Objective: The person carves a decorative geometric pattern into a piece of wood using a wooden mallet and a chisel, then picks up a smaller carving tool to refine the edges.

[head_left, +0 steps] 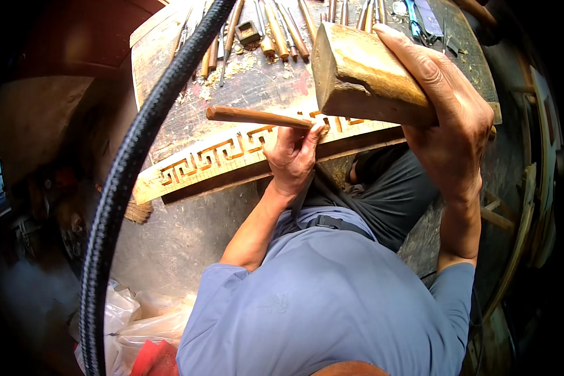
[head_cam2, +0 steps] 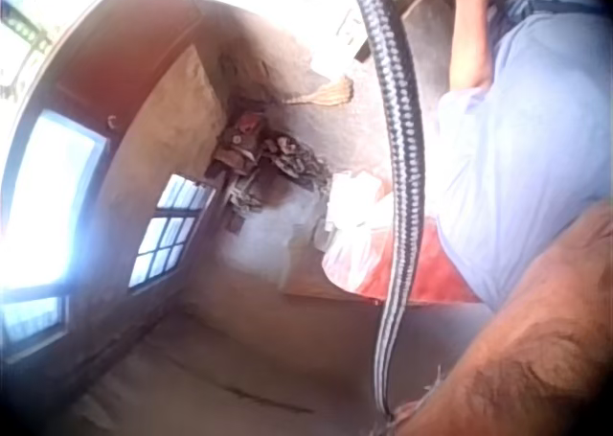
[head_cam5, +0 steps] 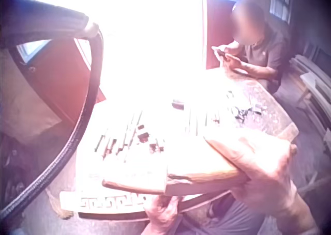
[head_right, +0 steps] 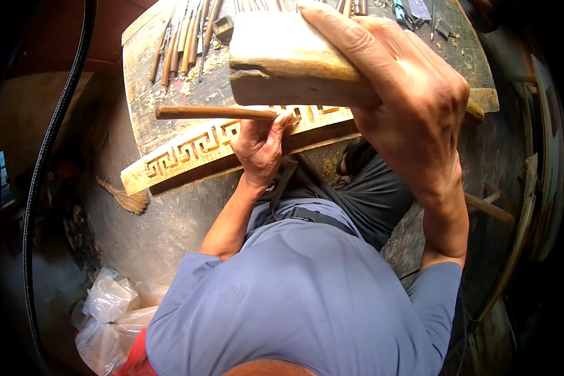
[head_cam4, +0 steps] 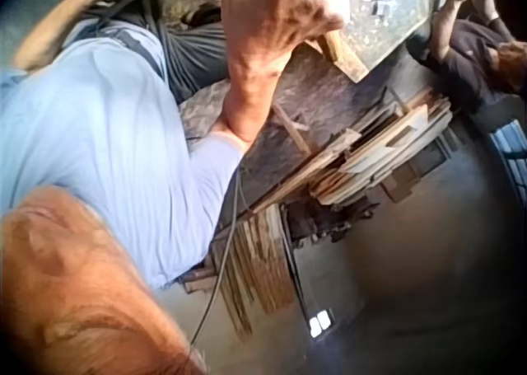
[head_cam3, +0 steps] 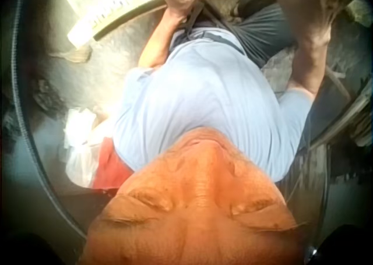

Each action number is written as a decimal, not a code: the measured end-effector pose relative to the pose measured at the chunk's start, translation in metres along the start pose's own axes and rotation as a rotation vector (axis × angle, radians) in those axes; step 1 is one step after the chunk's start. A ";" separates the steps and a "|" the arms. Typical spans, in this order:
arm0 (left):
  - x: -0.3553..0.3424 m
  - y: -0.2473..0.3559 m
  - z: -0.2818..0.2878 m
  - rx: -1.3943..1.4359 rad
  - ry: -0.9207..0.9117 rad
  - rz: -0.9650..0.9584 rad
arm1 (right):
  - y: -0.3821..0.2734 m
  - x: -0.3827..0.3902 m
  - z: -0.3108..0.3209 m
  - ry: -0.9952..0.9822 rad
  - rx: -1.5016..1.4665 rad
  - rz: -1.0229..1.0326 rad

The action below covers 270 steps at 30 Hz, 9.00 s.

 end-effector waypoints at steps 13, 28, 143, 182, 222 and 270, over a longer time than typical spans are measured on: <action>-0.003 -0.021 -0.010 0.060 -0.098 0.142 | -0.002 -0.001 0.002 0.018 0.007 0.013; -0.023 0.023 -0.009 -0.214 -0.084 -0.101 | -0.007 -0.008 0.012 0.086 -0.015 0.073; 0.009 -0.025 -0.006 -0.189 -0.110 0.016 | -0.043 -0.017 0.022 0.092 -0.007 0.267; -0.003 -0.020 -0.010 -0.180 -0.100 -0.022 | -0.038 -0.015 0.007 0.090 0.021 0.290; -0.008 0.032 -0.022 -0.411 -0.043 -0.243 | -0.035 -0.015 0.014 0.142 0.254 0.341; 0.007 0.014 -0.028 -0.185 -0.045 -0.090 | -0.003 0.044 0.040 0.268 0.127 0.202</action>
Point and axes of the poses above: each hand's wrist, its own x-axis away from the middle knuckle, its own z-axis out of the back of the hand, y = z × x, the point moved 10 cm from there along -x, towards the middle knuckle, and after that the axes turned 12 degrees about -x, right-handed, at the moved point
